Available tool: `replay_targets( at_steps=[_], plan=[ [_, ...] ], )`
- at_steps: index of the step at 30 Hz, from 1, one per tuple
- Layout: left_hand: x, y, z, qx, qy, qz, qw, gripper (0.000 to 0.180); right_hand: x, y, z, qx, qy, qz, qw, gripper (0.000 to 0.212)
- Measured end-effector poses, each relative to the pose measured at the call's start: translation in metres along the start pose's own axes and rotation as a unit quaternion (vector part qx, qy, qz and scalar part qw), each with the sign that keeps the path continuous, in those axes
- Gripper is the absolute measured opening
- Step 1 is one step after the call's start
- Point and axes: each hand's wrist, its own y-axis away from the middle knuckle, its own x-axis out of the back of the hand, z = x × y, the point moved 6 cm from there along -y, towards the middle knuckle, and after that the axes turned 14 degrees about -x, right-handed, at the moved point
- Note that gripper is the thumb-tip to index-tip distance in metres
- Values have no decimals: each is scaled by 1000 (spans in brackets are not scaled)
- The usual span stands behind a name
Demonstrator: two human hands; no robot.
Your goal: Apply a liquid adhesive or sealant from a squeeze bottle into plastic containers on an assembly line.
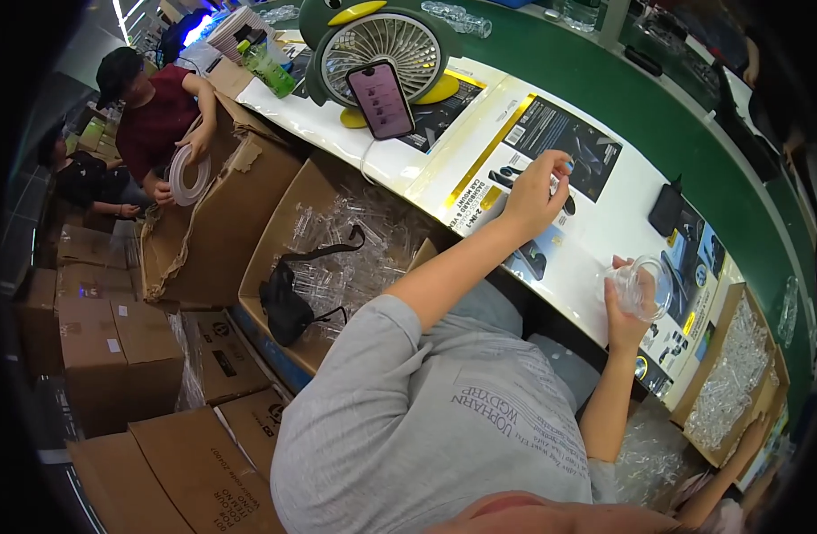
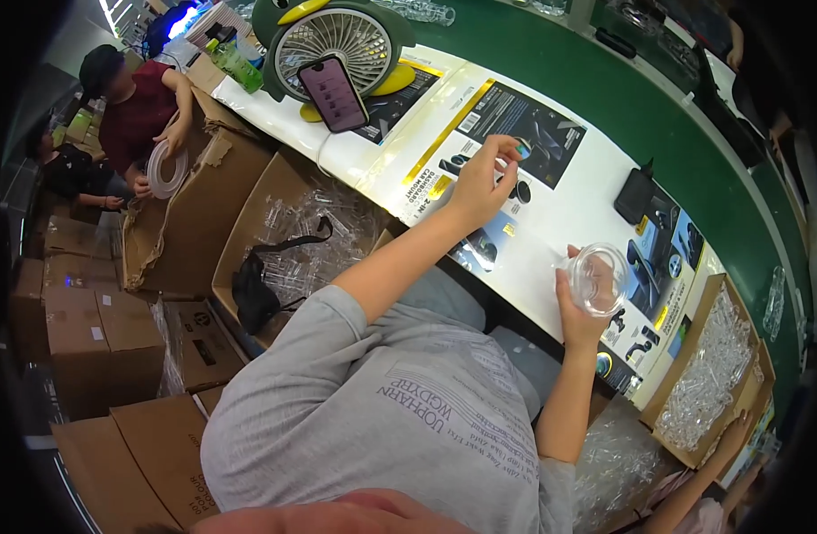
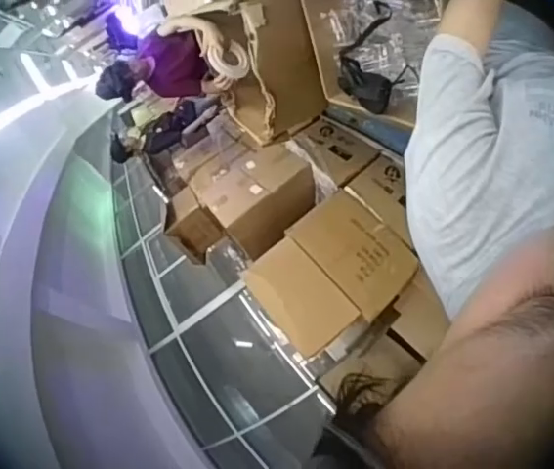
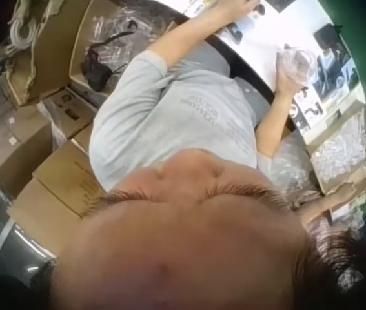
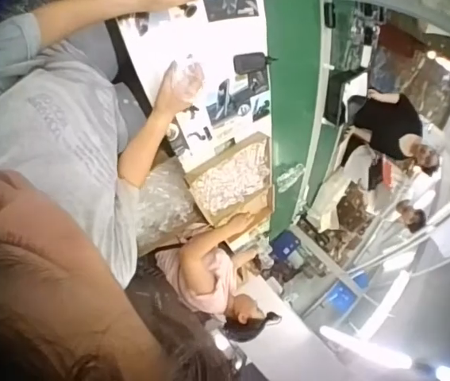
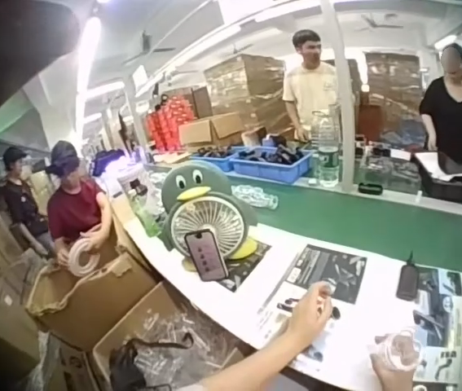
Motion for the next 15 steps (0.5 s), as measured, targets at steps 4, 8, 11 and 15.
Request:
replay_targets(
  at_steps=[4,8,11,15],
  plan=[
    [4,-1,1,31,19,-37,999,11,-2,-2,11,-63,-41,-23,997,38],
    [34,2,-4,138,99,16,985,10,-2,-2,12,-56,-30,-20,998,37],
    [107,6,-6,-28,-48,192,980,21,-1,-1,13,-54,-30,-19,998,37],
    [215,34,-48,55,-195,343,917,21,-1,-2,12,-42,-5,-16,999,37]
  ],
)
